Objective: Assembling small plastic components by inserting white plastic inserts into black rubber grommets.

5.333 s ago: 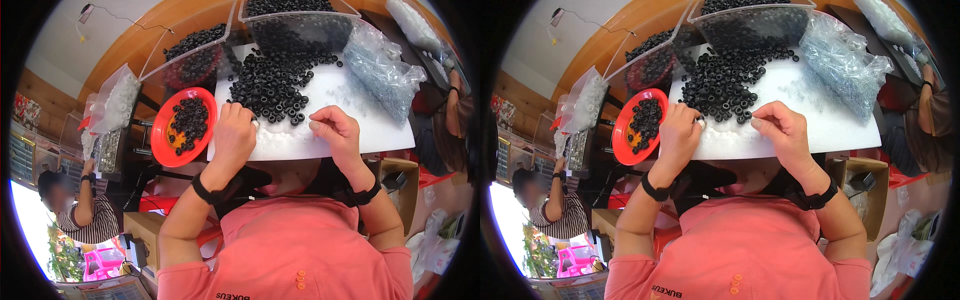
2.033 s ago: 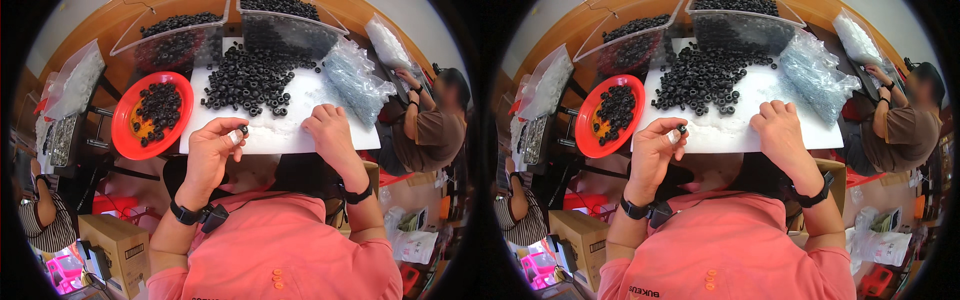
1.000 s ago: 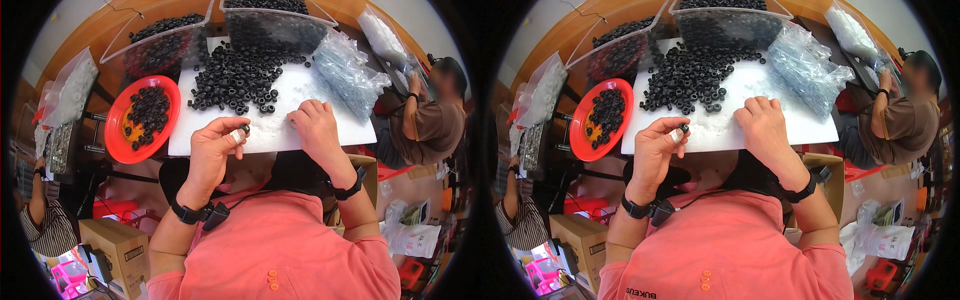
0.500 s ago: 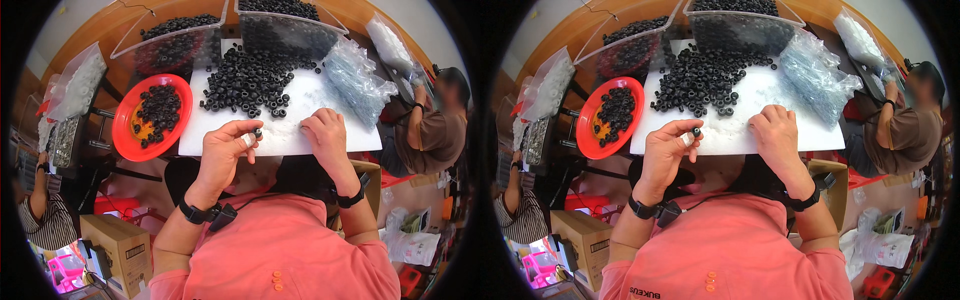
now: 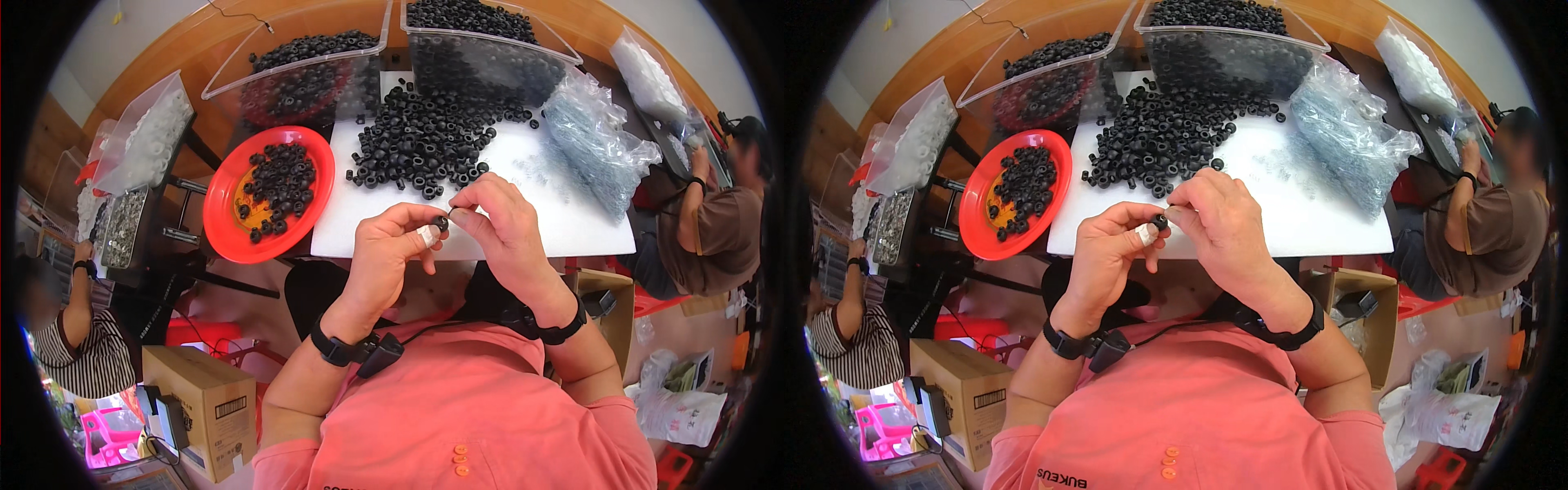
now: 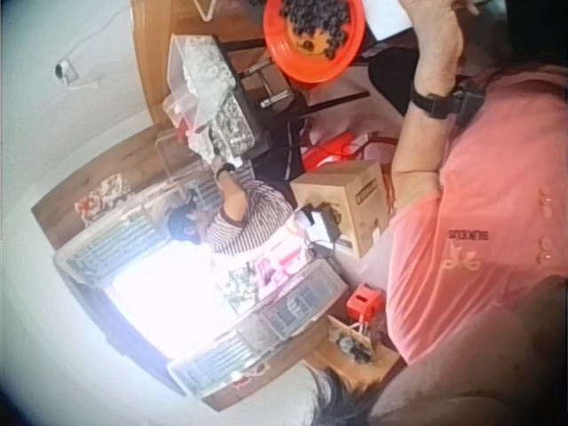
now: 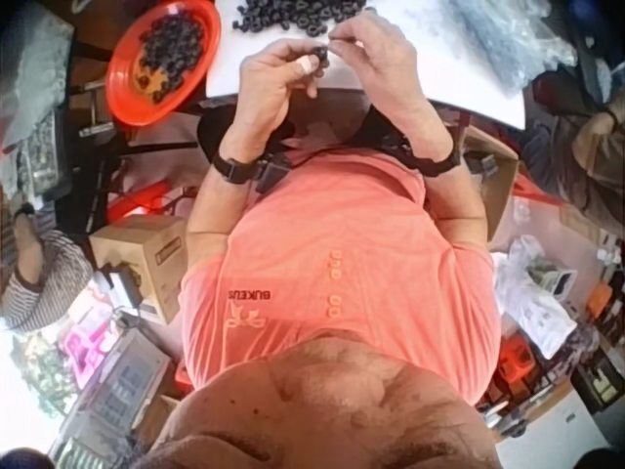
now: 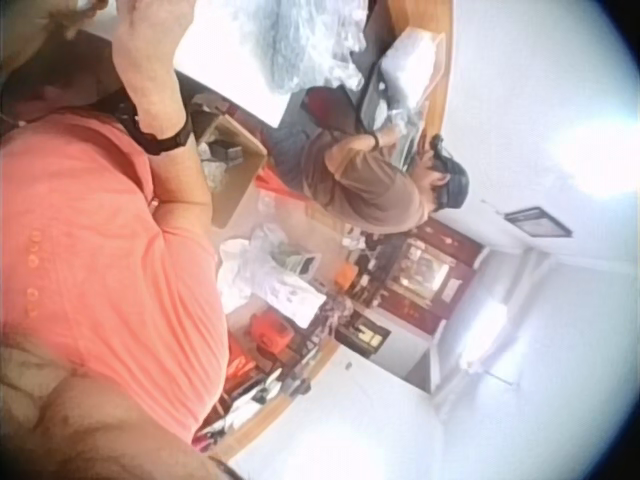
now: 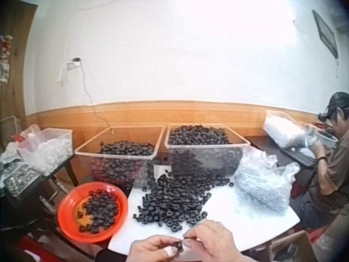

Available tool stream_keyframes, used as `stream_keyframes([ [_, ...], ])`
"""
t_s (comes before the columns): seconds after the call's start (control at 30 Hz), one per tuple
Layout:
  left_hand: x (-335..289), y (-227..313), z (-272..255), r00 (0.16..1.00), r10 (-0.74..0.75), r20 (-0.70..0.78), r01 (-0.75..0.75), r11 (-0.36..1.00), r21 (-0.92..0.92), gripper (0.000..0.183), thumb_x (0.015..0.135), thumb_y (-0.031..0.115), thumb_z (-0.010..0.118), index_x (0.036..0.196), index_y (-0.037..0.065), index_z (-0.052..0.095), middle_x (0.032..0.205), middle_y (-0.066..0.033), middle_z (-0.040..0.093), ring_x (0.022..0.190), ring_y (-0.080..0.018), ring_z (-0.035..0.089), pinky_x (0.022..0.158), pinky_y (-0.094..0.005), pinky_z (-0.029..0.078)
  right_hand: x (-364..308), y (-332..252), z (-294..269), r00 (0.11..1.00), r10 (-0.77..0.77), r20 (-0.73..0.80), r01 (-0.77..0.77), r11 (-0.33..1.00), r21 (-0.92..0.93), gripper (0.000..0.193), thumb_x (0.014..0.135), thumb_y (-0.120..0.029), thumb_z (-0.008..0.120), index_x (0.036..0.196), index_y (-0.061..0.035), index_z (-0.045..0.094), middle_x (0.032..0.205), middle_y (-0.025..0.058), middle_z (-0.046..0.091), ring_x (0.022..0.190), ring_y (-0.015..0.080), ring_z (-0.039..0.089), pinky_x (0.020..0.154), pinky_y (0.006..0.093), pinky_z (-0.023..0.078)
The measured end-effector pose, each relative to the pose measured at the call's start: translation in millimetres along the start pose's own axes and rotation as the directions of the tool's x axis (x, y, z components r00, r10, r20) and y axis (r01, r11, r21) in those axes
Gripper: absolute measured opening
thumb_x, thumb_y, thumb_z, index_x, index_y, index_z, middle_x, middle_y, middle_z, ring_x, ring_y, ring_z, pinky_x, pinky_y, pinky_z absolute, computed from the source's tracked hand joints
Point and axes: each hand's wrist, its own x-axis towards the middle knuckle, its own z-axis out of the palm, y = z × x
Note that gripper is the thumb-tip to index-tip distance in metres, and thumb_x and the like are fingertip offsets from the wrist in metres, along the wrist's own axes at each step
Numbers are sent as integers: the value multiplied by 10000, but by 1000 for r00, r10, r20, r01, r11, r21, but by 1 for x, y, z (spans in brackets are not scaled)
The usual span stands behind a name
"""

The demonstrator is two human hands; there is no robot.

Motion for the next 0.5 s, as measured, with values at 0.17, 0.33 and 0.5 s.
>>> stream_keyframes([
  [0.17, 0, 1, 1, 1000, -9, -11, 9, 1000, 12, 175, 942, 9, 636, 1102, -48, 676, 937, -97, 701, 733, -116, 625, 556, -234, 505, 0, -2, 6, 1000, -17, 5, 17, 1000, 3, 160, 800, -30, 719, 887, -77, 592, 801, 59, 582, 749, 278, 580, 664, 382, 427],
  [0.33, 0, -3, 1, 1000, 9, -30, -10, 1000, -6, 162, 940, 8, 640, 1086, -54, 674, 922, -99, 699, 742, -118, 628, 548, -233, 504, -1, -4, 15, 997, -67, -35, 63, 993, -98, 163, 799, -29, 721, 859, -60, 573, 779, 80, 567, 705, 291, 571, 614, 395, 435],
  [0.5, -2, -4, 2, 999, 24, -48, -25, 999, -22, 147, 938, -3, 636, 1068, -64, 669, 901, -99, 689, 734, -121, 623, 521, -228, 496, -13, -7, 23, 991, -78, -104, 73, 996, -50, 174, 783, 0, 717, 880, -37, 578, 771, 99, 561, 693, 299, 576, 583, 393, 443],
])
